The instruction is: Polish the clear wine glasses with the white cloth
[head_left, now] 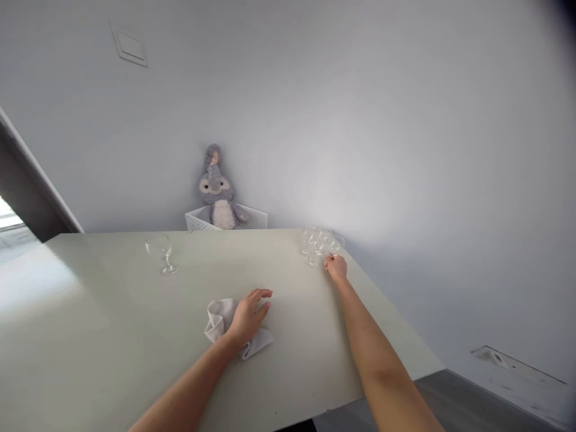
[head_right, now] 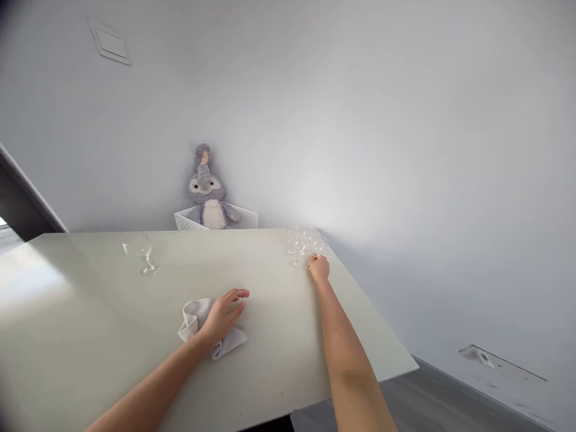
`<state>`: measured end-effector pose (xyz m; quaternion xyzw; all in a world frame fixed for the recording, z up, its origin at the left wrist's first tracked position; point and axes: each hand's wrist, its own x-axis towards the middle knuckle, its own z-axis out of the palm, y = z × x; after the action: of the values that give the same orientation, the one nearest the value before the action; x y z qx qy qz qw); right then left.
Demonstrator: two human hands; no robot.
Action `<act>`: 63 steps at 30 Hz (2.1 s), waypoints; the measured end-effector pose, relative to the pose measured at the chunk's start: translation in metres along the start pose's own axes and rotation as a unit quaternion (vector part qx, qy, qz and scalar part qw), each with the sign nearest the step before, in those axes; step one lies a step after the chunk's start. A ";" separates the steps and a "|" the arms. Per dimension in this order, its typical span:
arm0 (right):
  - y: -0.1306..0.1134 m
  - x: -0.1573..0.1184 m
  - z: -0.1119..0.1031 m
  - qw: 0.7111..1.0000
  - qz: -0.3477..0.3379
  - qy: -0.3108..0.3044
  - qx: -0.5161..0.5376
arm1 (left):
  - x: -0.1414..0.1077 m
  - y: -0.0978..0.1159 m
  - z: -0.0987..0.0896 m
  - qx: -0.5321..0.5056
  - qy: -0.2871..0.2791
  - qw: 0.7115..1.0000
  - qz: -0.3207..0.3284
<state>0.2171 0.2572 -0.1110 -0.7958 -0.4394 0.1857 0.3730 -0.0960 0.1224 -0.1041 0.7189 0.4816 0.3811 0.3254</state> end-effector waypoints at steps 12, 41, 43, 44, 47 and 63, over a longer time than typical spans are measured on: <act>-0.005 -0.004 0.006 0.999 -0.017 0.012 0.036 | 0.002 0.000 0.000 -0.043 0.021 0.999 0.014; -0.098 -0.273 0.053 0.736 -0.609 -0.267 -0.127 | 0.067 -0.068 -0.175 -0.695 0.424 0.549 -0.187; -0.098 -0.279 0.059 0.723 -0.621 -0.252 -0.170 | 0.067 -0.069 -0.179 -0.702 0.422 0.546 -0.178; -0.097 -0.281 0.063 0.721 -0.624 -0.239 -0.185 | 0.067 -0.069 -0.180 -0.704 0.420 0.545 -0.174; -0.090 -0.283 0.074 0.713 -0.641 -0.210 -0.188 | 0.069 -0.070 -0.186 -0.708 0.417 0.545 -0.163; -0.086 -0.192 0.054 0.874 -0.068 -0.156 0.455 | 0.061 -0.005 -0.097 -0.655 0.291 0.685 -0.127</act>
<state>0.0305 0.1479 -0.0874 -0.4669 -0.4118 0.4611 0.6323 -0.1666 0.1914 -0.0457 0.1073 0.2664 0.7444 0.6028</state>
